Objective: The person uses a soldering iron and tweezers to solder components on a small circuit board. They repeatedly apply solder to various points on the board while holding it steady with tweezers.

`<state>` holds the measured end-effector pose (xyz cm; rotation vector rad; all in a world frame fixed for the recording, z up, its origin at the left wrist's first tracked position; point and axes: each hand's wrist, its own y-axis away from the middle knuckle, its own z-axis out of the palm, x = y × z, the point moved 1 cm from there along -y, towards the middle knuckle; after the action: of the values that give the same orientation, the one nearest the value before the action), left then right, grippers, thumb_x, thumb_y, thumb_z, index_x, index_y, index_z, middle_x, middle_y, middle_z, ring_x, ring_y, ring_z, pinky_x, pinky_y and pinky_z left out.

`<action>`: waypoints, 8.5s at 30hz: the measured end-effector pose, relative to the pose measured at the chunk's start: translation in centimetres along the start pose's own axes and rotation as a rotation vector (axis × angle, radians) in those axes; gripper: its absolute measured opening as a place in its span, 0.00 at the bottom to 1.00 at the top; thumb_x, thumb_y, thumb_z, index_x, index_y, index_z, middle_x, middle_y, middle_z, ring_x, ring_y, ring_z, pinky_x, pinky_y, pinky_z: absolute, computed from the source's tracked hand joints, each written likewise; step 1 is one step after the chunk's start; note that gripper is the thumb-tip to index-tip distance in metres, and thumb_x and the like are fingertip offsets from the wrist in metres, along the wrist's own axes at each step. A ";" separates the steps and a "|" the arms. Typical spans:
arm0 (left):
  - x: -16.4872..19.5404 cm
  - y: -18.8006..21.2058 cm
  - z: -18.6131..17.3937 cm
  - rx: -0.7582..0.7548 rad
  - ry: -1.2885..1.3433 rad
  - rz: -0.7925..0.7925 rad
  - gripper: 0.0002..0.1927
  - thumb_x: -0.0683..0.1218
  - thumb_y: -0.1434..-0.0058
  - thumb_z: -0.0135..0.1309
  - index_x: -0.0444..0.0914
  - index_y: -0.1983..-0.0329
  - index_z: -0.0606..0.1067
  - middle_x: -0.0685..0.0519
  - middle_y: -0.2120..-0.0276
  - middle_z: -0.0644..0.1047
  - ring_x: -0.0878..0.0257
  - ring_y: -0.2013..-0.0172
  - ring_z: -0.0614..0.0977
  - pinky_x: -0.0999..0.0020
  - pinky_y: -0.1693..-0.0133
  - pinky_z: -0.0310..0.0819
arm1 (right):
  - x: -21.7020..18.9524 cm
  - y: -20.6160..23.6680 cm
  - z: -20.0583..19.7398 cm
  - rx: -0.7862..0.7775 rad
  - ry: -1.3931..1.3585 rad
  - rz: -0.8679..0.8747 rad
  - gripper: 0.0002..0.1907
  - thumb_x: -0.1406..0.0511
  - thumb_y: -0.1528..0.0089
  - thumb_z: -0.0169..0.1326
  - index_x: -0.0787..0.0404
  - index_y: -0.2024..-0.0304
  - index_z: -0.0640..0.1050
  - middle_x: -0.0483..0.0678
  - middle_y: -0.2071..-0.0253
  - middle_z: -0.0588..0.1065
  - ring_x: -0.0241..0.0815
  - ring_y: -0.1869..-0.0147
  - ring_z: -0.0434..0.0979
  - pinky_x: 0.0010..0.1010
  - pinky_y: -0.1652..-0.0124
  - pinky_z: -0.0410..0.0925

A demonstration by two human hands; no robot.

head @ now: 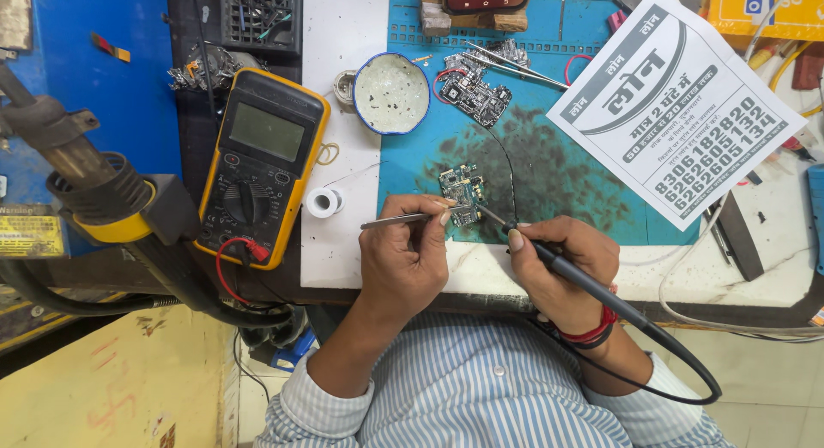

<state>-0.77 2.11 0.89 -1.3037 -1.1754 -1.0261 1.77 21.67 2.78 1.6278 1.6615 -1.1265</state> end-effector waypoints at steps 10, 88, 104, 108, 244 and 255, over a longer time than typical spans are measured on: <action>0.0 0.0 0.0 -0.002 -0.001 0.000 0.05 0.35 0.31 0.54 0.33 0.55 0.70 0.47 0.59 0.84 0.74 0.70 0.81 0.79 0.70 0.74 | -0.2 -0.1 0.0 0.001 0.005 -0.002 0.05 0.72 0.40 0.64 0.67 0.63 0.80 0.45 0.73 0.77 0.28 0.73 0.73 0.20 0.71 0.63; 0.0 0.0 0.0 -0.010 0.009 0.022 0.05 0.34 0.30 0.54 0.33 0.54 0.70 0.47 0.59 0.83 0.74 0.69 0.80 0.79 0.70 0.75 | 0.1 0.0 -0.1 -0.004 -0.022 -0.036 0.04 0.72 0.41 0.63 0.66 0.65 0.79 0.45 0.74 0.76 0.29 0.73 0.71 0.21 0.72 0.62; -0.1 0.1 0.0 -0.006 0.010 0.014 0.05 0.34 0.30 0.54 0.33 0.54 0.70 0.47 0.59 0.83 0.74 0.70 0.79 0.79 0.71 0.73 | 0.3 0.4 -0.1 0.054 -0.055 0.011 0.05 0.72 0.38 0.62 0.67 0.65 0.77 0.44 0.74 0.76 0.27 0.73 0.71 0.19 0.72 0.62; -0.1 0.1 0.1 -0.006 0.009 0.018 0.06 0.34 0.30 0.54 0.33 0.54 0.70 0.47 0.59 0.83 0.74 0.70 0.79 0.79 0.71 0.74 | 0.4 0.4 -0.1 0.060 -0.042 0.020 0.05 0.72 0.39 0.62 0.67 0.65 0.78 0.44 0.74 0.76 0.27 0.73 0.71 0.19 0.72 0.62; -0.4 0.2 0.0 -0.001 0.022 0.005 0.05 0.34 0.30 0.53 0.33 0.54 0.70 0.48 0.59 0.83 0.75 0.70 0.79 0.80 0.70 0.73 | -0.2 -0.3 0.0 -0.014 -0.046 -0.039 0.05 0.72 0.41 0.63 0.65 0.65 0.79 0.43 0.75 0.74 0.26 0.75 0.69 0.20 0.74 0.59; -0.2 0.1 0.0 -0.001 0.013 0.004 0.05 0.34 0.30 0.54 0.33 0.54 0.70 0.47 0.59 0.83 0.74 0.70 0.80 0.79 0.70 0.74 | -0.3 -0.3 -0.2 -0.026 -0.065 -0.042 0.05 0.72 0.41 0.63 0.65 0.65 0.78 0.43 0.75 0.74 0.27 0.75 0.69 0.20 0.74 0.59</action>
<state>-0.71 2.13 0.64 -1.2981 -1.1623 -1.0301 1.53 21.70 3.14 1.5312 1.6690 -1.1608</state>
